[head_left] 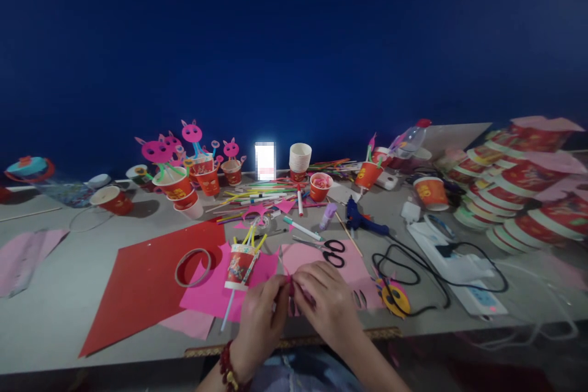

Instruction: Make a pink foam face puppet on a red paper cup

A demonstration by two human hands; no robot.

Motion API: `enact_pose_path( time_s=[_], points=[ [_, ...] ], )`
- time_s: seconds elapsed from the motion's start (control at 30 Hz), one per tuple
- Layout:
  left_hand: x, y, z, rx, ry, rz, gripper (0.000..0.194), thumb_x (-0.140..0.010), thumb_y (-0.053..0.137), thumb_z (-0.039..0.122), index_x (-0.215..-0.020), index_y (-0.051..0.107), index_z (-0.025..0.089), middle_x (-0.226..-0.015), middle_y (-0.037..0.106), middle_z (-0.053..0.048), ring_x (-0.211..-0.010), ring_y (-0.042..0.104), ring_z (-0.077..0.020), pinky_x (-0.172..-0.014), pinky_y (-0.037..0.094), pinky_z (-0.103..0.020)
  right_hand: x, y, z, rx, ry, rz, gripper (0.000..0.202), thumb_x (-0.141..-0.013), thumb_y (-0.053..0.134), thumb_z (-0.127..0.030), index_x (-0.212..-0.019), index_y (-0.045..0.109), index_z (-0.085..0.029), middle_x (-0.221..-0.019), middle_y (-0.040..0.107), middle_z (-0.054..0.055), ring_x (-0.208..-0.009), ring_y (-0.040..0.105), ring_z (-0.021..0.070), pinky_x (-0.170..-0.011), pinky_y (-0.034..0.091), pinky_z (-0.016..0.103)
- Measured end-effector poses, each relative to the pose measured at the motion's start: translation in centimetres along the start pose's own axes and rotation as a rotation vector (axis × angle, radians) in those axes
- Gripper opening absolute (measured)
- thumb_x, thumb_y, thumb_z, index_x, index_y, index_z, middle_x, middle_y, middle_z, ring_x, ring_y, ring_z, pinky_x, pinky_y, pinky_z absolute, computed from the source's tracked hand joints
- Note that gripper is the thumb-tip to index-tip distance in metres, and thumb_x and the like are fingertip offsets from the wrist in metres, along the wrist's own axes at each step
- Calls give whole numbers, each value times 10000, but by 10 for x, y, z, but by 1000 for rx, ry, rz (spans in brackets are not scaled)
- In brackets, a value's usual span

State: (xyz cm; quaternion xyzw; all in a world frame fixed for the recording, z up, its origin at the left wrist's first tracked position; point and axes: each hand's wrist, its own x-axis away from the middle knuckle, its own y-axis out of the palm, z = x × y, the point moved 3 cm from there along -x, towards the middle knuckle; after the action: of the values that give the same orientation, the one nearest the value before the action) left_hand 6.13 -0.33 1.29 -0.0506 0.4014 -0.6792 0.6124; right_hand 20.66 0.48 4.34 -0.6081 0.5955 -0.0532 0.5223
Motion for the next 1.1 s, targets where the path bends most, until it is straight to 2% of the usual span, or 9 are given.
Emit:
enact_pose_path(
  time_s=[0.13, 0.27, 0.43, 0.63, 0.9, 1.1],
  points=[
    [2, 1, -3, 19, -41, -1, 134, -952, 462, 154, -999, 572, 212, -686, 669, -1, -555, 630, -154, -551, 445, -242, 0, 0, 1, -21, 8, 15, 159, -918, 512, -107, -859, 627, -200, -818, 687, 54, -778, 601, 213, -746, 469, 362],
    [1, 0, -3, 58, -51, -12, 128, -951, 461, 141, -963, 565, 215, -690, 656, 5, -568, 618, -151, -546, 422, -234, 1, -2, 1, -38, 5, -23, 152, -932, 515, -109, -923, 636, -202, -867, 699, 60, -811, 606, 220, -762, 468, 371],
    [-2, 0, 0, 43, -44, -26, 125, -962, 464, 145, -957, 566, 218, -645, 642, 15, -539, 608, -151, -518, 396, -233, 2, 0, 3, 2, 5, -57, 159, -916, 509, -97, -894, 630, -199, -843, 685, 60, -804, 596, 224, -749, 463, 367],
    [-1, 1, 0, 23, -2, -28, 143, -956, 457, 127, -995, 560, 219, -764, 713, -27, -602, 650, -164, -538, 420, -239, 2, 4, 4, 4, 6, -20, 168, -890, 505, -81, -812, 600, -195, -788, 662, 51, -761, 568, 216, -721, 446, 355],
    [0, 2, -2, 79, -41, -59, 150, -961, 439, 127, -994, 552, 221, -704, 662, 7, -562, 600, -144, -548, 409, -233, 3, -2, 9, -133, 78, -60, 133, -939, 526, -122, -907, 632, -198, -877, 683, 57, -831, 604, 218, -767, 471, 352],
    [1, 4, -5, 105, -78, -58, 121, -969, 444, 146, -975, 543, 215, -677, 637, 8, -555, 586, -142, -550, 395, -233, 2, -2, 5, -120, 50, -58, 146, -944, 527, -114, -947, 645, -200, -893, 696, 65, -841, 603, 232, -768, 476, 372]
  ],
)
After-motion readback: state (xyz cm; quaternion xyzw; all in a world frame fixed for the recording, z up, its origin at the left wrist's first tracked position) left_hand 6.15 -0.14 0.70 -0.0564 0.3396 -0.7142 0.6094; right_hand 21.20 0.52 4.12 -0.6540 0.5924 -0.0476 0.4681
